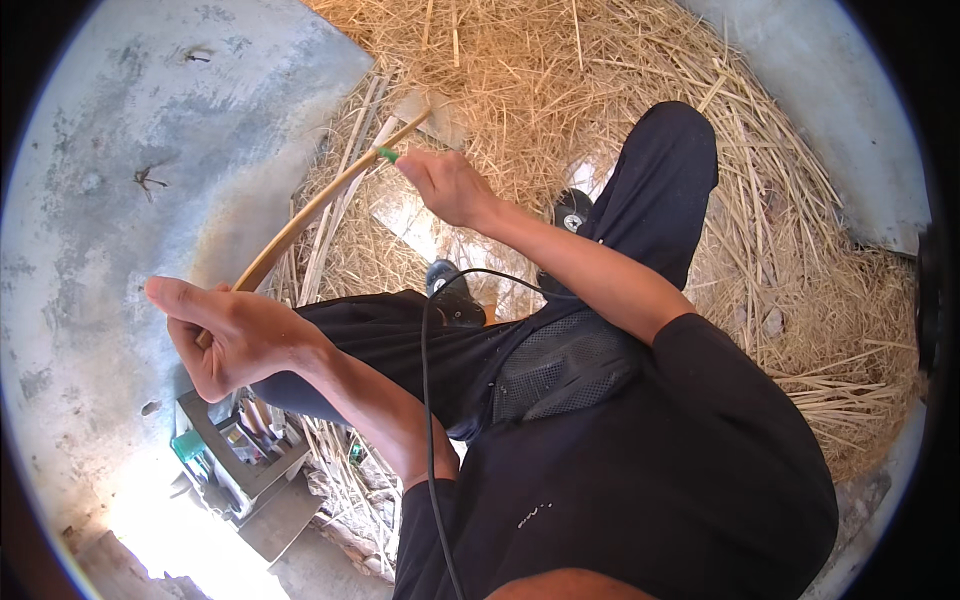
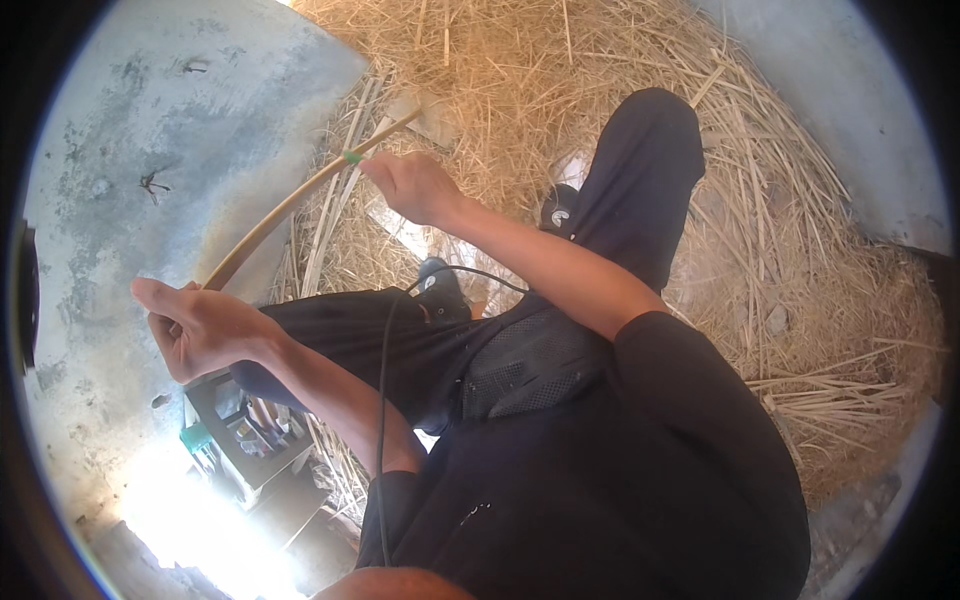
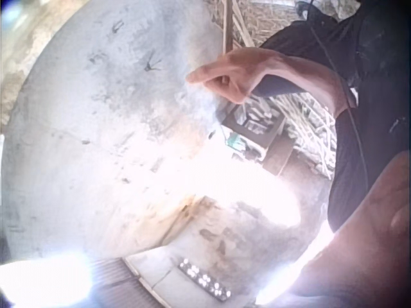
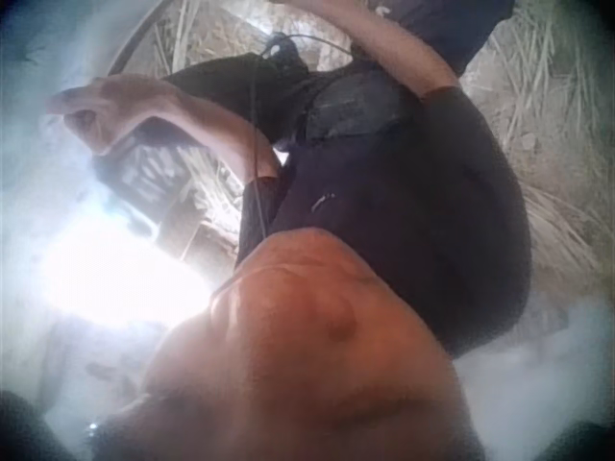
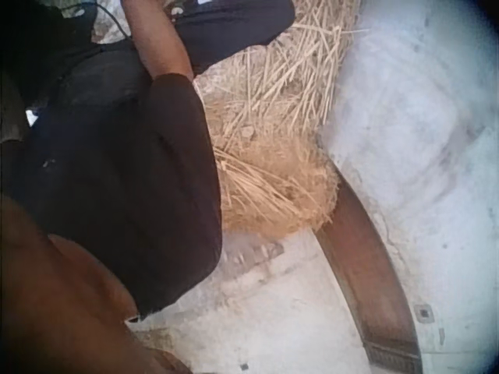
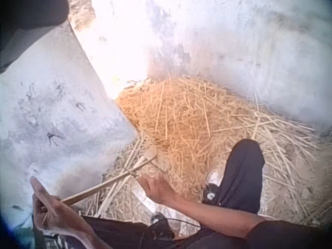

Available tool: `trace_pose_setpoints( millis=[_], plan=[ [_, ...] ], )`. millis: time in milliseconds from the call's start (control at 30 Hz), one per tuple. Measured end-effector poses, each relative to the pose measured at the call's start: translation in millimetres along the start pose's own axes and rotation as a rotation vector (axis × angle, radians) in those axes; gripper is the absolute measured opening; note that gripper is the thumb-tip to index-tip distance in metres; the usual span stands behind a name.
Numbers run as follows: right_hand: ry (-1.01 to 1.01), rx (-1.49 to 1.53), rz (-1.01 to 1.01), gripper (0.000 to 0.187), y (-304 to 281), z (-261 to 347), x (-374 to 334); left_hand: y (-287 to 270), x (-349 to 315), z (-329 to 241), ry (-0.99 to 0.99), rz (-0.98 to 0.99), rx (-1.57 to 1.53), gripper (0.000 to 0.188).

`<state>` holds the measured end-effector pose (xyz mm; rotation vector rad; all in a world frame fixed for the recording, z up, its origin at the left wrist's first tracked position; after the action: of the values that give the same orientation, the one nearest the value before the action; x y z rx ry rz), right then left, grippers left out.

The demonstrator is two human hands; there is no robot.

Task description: The person peels layers of bark or shavings from a long wooden stick using a small green-handled blade.

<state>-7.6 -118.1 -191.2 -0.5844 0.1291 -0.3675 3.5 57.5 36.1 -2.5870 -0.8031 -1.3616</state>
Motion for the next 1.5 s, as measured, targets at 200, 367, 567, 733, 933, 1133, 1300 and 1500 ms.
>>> trace_pose_setpoints(
  millis=[200, 367, 567, 733, 933, 1133, 1300, 1500],
  plan=[
    [0.284, -0.182, 0.055, 0.044, 21.1, -68.6, 22.6, 3.6, 6.1, -6.6, -0.012, 0.049, -0.002, 0.051],
    [0.058, 0.083, -0.095, 0.042, -10.6, -18.2, 2.4, 4.5, -2.2, -10.5, 0.106, 0.096, -0.147, 0.054],
    [-0.291, 0.216, -0.105, 0.030, -32.6, 69.8, -49.1, 18.5, -0.7, -0.2, -0.085, 0.223, -0.291, 0.041],
    [-0.249, -0.024, -0.087, 0.028, -24.2, 73.7, -60.7, 19.7, -0.4, -2.3, -0.105, 0.328, -0.444, 0.034],
    [-0.382, 0.174, -0.184, 0.030, -40.5, 111.6, -78.3, 13.9, 3.1, 11.5, -0.038, 0.406, -0.555, 0.029],
    [-0.207, -0.112, -0.067, 0.032, -40.9, 91.4, -65.0, 16.4, 0.1, 3.0, -0.023, 0.540, -0.657, 0.026],
    [-0.282, -0.039, -0.105, 0.033, -54.6, 107.3, -72.2, 17.1, -6.3, -6.4, 0.140, 0.635, -0.743, 0.024],
    [-0.270, -0.168, -0.112, 0.034, -70.3, 124.0, -82.5, 14.0, -4.3, -3.3, 0.055, 0.671, -0.745, 0.021]
  ],
)
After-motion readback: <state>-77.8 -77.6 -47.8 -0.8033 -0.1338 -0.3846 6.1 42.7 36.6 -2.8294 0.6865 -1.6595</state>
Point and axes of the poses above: each hand's wrist, its own x-axis towards the middle knuckle, its own y-axis out of the palm, z = x × y, the point moved 5 cm from there along x, towards the middle knuckle, and after that the axes turned 10 degrees about -x, right-handed, at the moved point
